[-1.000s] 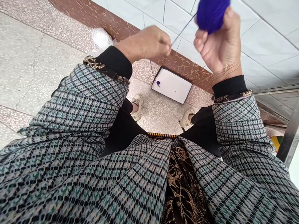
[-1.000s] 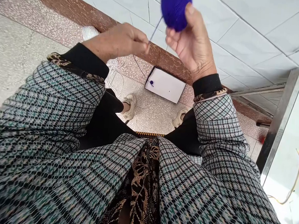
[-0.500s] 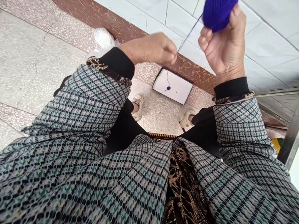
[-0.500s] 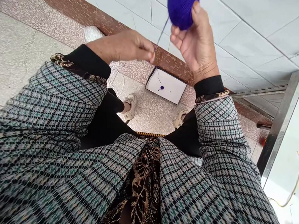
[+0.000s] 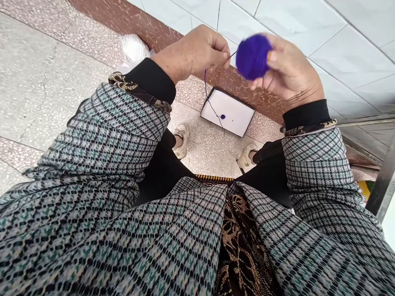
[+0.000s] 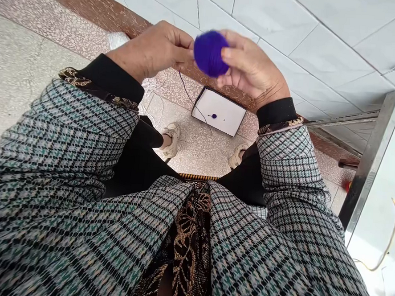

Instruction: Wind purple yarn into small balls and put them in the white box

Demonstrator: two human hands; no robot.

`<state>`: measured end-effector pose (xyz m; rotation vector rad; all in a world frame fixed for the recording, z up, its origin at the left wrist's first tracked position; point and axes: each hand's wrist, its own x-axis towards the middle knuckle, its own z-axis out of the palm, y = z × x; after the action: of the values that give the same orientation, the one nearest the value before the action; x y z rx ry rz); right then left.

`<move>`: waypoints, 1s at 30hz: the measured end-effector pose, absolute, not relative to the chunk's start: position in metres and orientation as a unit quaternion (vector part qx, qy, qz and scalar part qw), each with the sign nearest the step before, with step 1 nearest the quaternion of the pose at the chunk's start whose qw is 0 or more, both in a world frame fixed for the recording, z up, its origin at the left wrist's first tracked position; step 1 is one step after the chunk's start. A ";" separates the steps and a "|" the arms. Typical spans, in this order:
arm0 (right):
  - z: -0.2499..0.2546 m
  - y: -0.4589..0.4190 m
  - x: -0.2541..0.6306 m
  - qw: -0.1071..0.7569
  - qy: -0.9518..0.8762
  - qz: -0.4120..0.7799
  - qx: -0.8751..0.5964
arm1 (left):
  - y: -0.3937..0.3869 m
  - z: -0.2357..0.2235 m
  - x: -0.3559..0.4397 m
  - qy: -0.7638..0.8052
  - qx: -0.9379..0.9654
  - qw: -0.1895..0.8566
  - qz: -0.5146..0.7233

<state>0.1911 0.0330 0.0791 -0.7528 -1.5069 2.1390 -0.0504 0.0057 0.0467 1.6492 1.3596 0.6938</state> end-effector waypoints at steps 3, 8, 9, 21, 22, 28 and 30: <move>0.079 0.038 0.183 0.361 -0.468 0.738 -0.326 | 0.003 0.043 -0.041 0.511 0.700 0.455 0.204; 0.064 0.048 0.174 0.382 -0.496 0.592 -0.508 | -0.004 0.049 -0.028 0.368 0.777 0.498 0.115; 0.061 0.050 0.175 0.332 -0.533 0.554 -0.547 | -0.005 0.051 -0.029 0.357 0.780 0.501 0.114; 0.079 0.049 0.205 0.237 -0.583 0.723 -0.284 | 0.006 0.046 -0.054 0.527 0.699 0.459 0.154; 0.080 0.050 0.203 0.304 -0.545 0.718 -0.308 | 0.007 0.042 -0.050 0.509 0.712 0.466 0.128; 0.074 0.058 0.182 0.417 -0.442 0.597 -0.524 | 0.003 0.017 -0.030 0.429 0.746 0.501 0.093; 0.067 0.056 0.179 0.342 -0.482 0.547 -0.593 | -0.003 0.018 -0.033 0.436 0.744 0.484 0.145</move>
<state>0.1788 0.0560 0.0674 -1.5416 -1.2540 1.4233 -0.0325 -0.0031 0.0180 1.8130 1.0627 0.3523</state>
